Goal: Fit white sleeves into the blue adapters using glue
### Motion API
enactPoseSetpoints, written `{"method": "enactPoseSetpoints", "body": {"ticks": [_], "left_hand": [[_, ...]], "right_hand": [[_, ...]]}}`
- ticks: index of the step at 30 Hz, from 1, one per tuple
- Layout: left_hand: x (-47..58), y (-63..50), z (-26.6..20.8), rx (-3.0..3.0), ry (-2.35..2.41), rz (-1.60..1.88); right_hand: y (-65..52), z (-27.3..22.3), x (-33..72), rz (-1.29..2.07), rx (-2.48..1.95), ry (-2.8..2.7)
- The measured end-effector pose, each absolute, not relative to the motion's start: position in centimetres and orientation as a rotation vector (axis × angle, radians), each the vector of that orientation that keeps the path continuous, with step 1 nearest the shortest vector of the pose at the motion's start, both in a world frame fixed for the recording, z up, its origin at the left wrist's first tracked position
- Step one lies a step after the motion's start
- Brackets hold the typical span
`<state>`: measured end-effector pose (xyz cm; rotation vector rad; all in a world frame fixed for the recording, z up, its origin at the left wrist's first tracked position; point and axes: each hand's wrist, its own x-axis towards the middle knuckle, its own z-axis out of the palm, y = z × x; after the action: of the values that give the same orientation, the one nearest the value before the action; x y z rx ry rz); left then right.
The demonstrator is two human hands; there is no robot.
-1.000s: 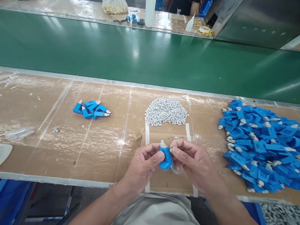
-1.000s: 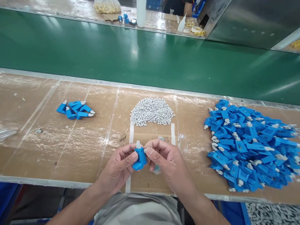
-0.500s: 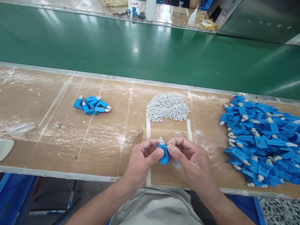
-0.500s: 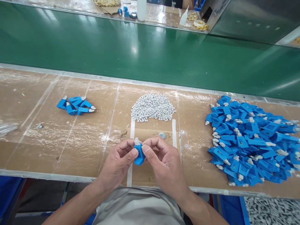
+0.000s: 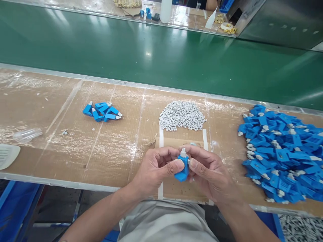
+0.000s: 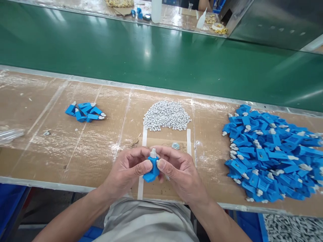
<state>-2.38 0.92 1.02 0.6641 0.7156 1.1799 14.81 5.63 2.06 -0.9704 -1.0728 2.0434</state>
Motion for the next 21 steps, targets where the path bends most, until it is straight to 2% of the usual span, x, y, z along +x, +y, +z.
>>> {"method": "enactPoseSetpoints", "body": {"ticks": [7,10,13,16,18,21], "left_hand": [[-2.5,1.0,2.1,0.76,0.822,1.12],[-5.5,1.2,2.6,0.951,1.171,1.11],[-11.0,2.3,2.7,1.369,1.876,1.094],[-15.7,4.4,2.5,1.622,2.586,0.757],[-16.8,5.3,2.4,1.679,2.796,0.578],[-14.9,5.1,2.3,1.968,2.671,0.833]], "right_hand": [[5.6,2.0,14.8,2.087,-0.884,-1.096],[6.3,1.7,15.6,1.964,-0.985,-1.251],[7.9,1.3,17.7,1.506,-1.258,-1.619],[10.4,0.5,21.6,0.751,-1.558,-1.968],[12.0,0.0,24.7,0.32,-1.712,-2.013],[14.5,-0.2,28.3,-0.122,-1.912,-2.024]]}}
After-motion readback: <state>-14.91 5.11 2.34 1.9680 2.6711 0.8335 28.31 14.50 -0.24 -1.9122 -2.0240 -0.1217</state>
